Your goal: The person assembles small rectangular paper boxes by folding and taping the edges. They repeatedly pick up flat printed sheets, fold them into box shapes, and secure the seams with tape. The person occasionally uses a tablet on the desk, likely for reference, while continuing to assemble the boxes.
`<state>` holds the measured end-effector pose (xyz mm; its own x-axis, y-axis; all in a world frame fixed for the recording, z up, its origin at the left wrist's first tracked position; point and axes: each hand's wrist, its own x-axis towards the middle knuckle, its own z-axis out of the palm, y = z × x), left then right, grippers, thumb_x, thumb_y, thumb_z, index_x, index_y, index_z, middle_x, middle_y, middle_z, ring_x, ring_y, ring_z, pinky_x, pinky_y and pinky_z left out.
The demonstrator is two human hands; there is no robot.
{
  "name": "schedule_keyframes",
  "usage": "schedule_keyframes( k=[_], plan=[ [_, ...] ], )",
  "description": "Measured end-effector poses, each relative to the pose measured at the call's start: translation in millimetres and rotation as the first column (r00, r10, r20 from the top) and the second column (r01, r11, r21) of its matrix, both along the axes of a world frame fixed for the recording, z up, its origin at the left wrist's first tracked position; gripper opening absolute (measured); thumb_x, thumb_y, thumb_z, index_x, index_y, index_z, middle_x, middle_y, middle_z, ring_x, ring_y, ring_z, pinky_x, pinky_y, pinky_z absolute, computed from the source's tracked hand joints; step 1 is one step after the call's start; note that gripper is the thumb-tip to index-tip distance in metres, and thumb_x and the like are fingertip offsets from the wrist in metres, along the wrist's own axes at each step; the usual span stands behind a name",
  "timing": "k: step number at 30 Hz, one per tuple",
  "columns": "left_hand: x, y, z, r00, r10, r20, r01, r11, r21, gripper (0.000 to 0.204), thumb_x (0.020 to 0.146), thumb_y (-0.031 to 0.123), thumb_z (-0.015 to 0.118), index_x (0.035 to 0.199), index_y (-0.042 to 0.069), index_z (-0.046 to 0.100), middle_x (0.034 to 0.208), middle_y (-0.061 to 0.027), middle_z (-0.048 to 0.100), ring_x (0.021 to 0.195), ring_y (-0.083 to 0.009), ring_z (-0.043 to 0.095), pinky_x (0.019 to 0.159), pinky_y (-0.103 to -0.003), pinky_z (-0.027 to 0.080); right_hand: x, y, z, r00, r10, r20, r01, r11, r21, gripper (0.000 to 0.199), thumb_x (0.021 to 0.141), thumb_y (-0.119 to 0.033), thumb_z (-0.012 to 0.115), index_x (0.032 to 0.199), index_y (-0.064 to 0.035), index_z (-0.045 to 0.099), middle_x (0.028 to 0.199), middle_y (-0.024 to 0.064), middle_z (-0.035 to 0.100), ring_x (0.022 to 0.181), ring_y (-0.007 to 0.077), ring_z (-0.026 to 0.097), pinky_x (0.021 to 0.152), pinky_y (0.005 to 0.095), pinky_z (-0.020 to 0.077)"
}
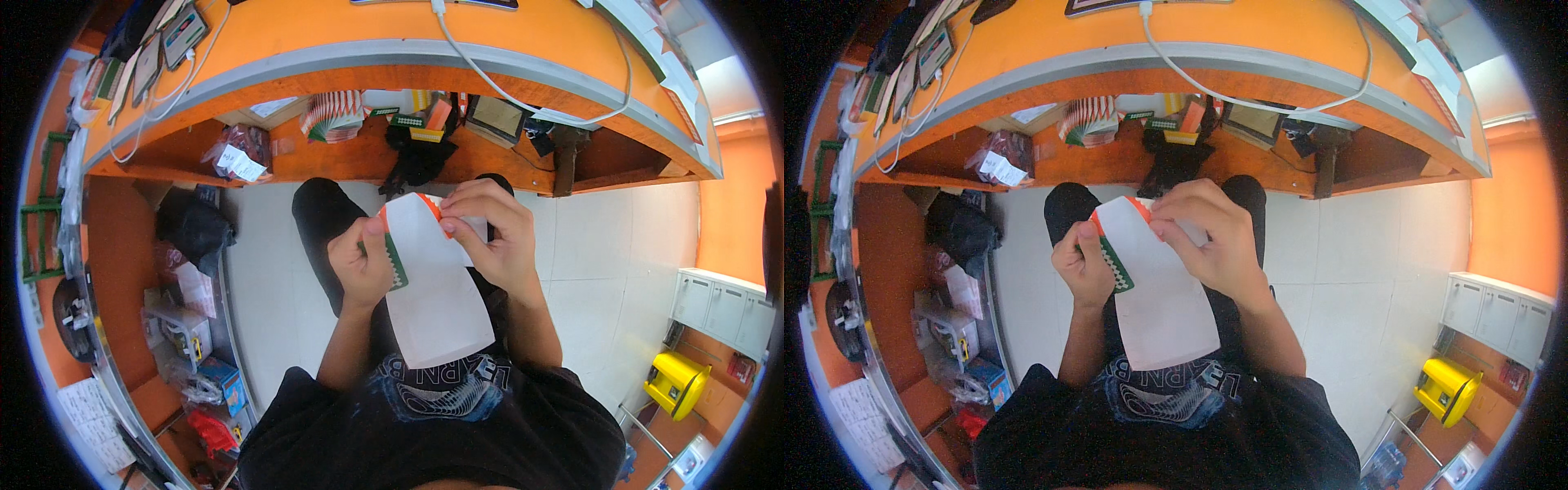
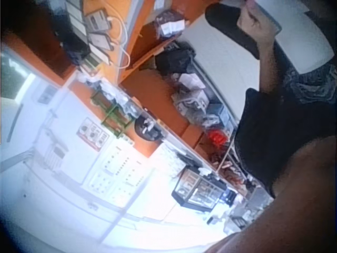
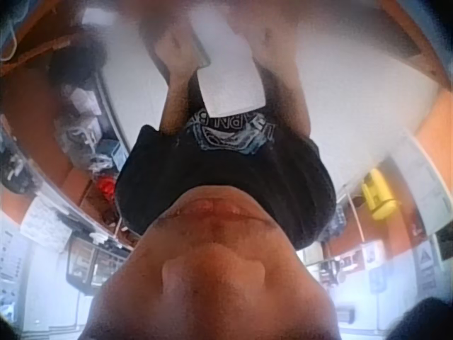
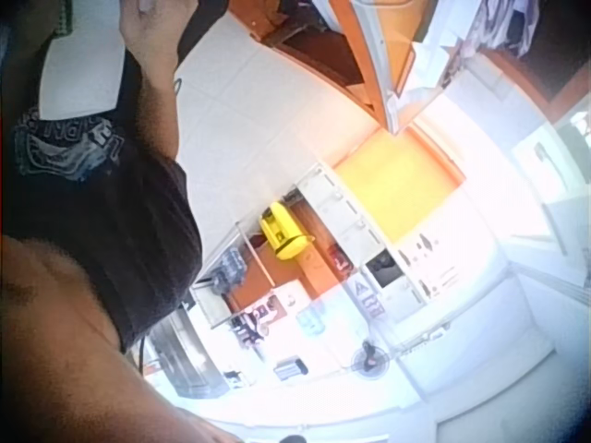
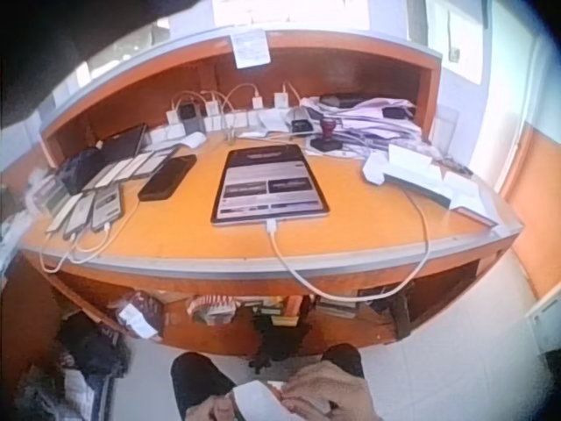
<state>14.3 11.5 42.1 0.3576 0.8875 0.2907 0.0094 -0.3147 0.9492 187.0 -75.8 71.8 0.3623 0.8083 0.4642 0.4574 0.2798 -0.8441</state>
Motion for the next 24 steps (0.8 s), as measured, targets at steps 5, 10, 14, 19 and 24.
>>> schedule_keyframes(
  k=[5,10,14,19,24],
  plan=[
    [-4,8,2,0.973,-0.229,0.033,0.228,0.973,0.036,0.032,0.101,0.016,0.058,0.075,-0.002,0.062,0.058,-0.0052,0.057,0.051,-0.0089,0.051,0.050,-0.026,0.039,0,-4,7,0.893,0.062,-0.446,-0.143,0.978,-0.150,0.013,0.082,0.000,0.078,0.091,-0.0002,0.069,0.088,0.0051,0.065,0.081,0.0107,0.062,0.070,0.0239,0.0503],
    [-8,14,7,0.937,-0.348,-0.001,0.347,0.935,0.073,0.029,0.099,0.017,0.059,0.078,-0.001,0.065,0.058,-0.0075,0.055,0.050,-0.0131,0.054,0.050,-0.026,0.040,3,-4,16,0.834,0.039,-0.550,-0.262,0.906,-0.332,0.008,0.082,-0.002,0.079,0.085,0.0000,0.072,0.079,0.0030,0.066,0.069,0.0069,0.063,0.062,0.0221,0.0486],
    [1,8,0,0.998,-0.032,-0.050,0.044,0.964,0.262,0.015,0.094,0.010,0.066,0.083,-0.001,0.067,0.066,-0.0088,0.062,0.051,-0.0148,0.056,0.052,-0.028,0.044,0,-5,14,0.882,-0.017,-0.471,-0.179,0.912,-0.369,0.008,0.084,-0.004,0.078,0.082,0.0008,0.072,0.077,0.0037,0.066,0.067,0.0078,0.063,0.061,0.0223,0.0484],
    [5,-11,20,0.980,0.164,-0.109,-0.075,0.821,0.566,0.016,0.084,0.000,0.075,0.098,-0.002,0.069,0.083,-0.0128,0.070,0.061,-0.0168,0.066,0.059,-0.030,0.053,2,-5,3,0.929,-0.092,-0.358,-0.051,0.927,-0.371,0.008,0.086,-0.005,0.076,0.087,0.0018,0.073,0.083,0.0056,0.069,0.077,0.0089,0.064,0.067,0.0237,0.0502],
    [12,-24,31,0.951,-0.275,-0.144,0.244,0.948,-0.203,0.025,0.087,0.001,0.073,0.111,-0.003,0.066,0.098,-0.0149,0.074,0.085,-0.0161,0.074,0.076,-0.027,0.058,-7,-7,5,0.880,-0.019,-0.474,-0.126,0.954,-0.272,0.026,0.086,-0.001,0.072,0.112,-0.0004,0.070,0.106,0.0111,0.070,0.096,0.0140,0.065,0.082,0.0267,0.0525]
  ],
)
